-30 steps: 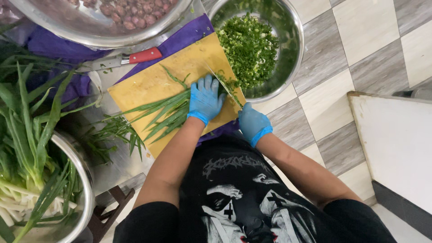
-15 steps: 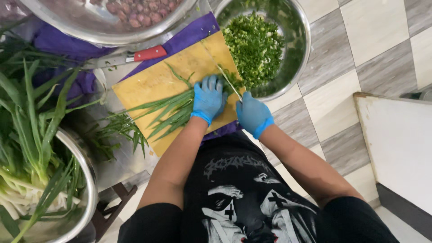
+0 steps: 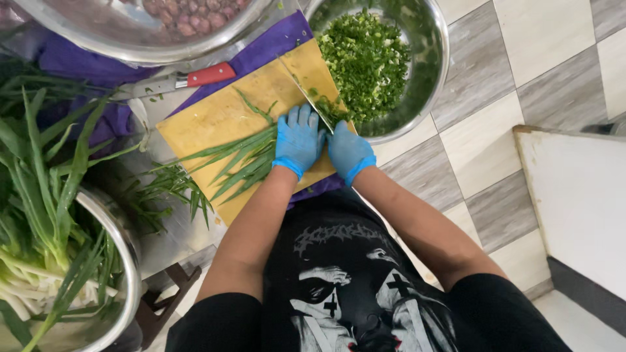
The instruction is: The person chops green onions on a yellow cutting board using a knife. The chopped pieces are placed into a metal bowl. The person wears blue gloves and handles the green onions in batches.
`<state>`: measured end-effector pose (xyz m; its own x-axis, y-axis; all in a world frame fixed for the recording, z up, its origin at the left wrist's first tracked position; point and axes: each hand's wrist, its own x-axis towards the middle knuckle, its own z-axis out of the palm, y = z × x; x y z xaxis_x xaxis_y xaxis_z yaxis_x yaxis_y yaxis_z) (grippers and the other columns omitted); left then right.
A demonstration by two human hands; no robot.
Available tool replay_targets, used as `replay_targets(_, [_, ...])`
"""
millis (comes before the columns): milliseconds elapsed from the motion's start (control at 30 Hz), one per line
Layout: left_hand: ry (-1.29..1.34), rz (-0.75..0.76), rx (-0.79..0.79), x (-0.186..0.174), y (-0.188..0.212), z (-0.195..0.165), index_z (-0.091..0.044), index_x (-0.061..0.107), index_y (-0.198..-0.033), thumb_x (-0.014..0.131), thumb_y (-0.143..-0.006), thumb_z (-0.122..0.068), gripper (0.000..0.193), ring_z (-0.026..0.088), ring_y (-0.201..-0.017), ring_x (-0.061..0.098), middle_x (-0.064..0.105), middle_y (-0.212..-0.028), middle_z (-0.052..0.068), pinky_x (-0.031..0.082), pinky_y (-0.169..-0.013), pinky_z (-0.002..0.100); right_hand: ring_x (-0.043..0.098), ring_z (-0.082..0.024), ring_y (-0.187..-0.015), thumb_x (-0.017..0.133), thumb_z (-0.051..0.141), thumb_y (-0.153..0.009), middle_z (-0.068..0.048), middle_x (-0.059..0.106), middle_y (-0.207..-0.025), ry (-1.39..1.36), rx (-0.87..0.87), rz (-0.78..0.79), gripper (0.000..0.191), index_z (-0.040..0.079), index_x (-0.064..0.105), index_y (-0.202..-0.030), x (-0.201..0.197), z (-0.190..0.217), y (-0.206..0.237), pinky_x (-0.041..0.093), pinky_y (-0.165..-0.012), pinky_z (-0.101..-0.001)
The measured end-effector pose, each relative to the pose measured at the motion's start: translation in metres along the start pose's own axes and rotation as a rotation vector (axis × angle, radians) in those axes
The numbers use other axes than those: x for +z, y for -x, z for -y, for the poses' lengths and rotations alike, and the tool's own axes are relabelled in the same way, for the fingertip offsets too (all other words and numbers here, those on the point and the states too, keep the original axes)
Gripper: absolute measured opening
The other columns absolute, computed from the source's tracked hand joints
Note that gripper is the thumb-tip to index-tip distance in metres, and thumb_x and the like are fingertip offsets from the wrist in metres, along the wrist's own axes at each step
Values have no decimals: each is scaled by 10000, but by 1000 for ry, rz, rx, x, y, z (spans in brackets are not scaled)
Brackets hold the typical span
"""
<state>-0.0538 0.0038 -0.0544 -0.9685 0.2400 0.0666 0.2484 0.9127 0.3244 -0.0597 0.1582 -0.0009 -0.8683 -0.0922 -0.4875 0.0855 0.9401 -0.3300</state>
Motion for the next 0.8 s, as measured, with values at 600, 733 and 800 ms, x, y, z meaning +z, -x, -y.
replay_targets(600, [48, -20, 16, -4, 0, 1, -46, 565, -1219, 687, -864, -302, 454, 366, -1266, 490, 527, -1359, 172, 385, -1004, 538, 674, -517, -842, 568, 318, -1008, -306, 698, -889, -47, -5, 15, 321, 9, 522, -1086, 12, -21, 17, 521, -746, -609])
replay_targets(733, [74, -93, 9, -2, 1, 2, -58, 557, -1211, 693, -902, -292, 410, 370, -1302, 480, 533, -1384, 170, 385, -1035, 525, 693, -496, -825, 556, 330, -1038, -310, 699, -858, -29, -122, -15, 355, -18, 502, -1081, 16, -12, -18, 553, -725, -582])
replay_targets(800, [95, -134, 17, -3, 0, 1, -56, 561, -1224, 694, -885, -284, 430, 369, -1295, 481, 540, -1373, 170, 383, -1037, 525, 684, -502, -813, 571, 327, -1037, -307, 696, -864, -78, -205, -40, 344, -12, 516, -1039, 3, -13, -15, 545, -728, -588])
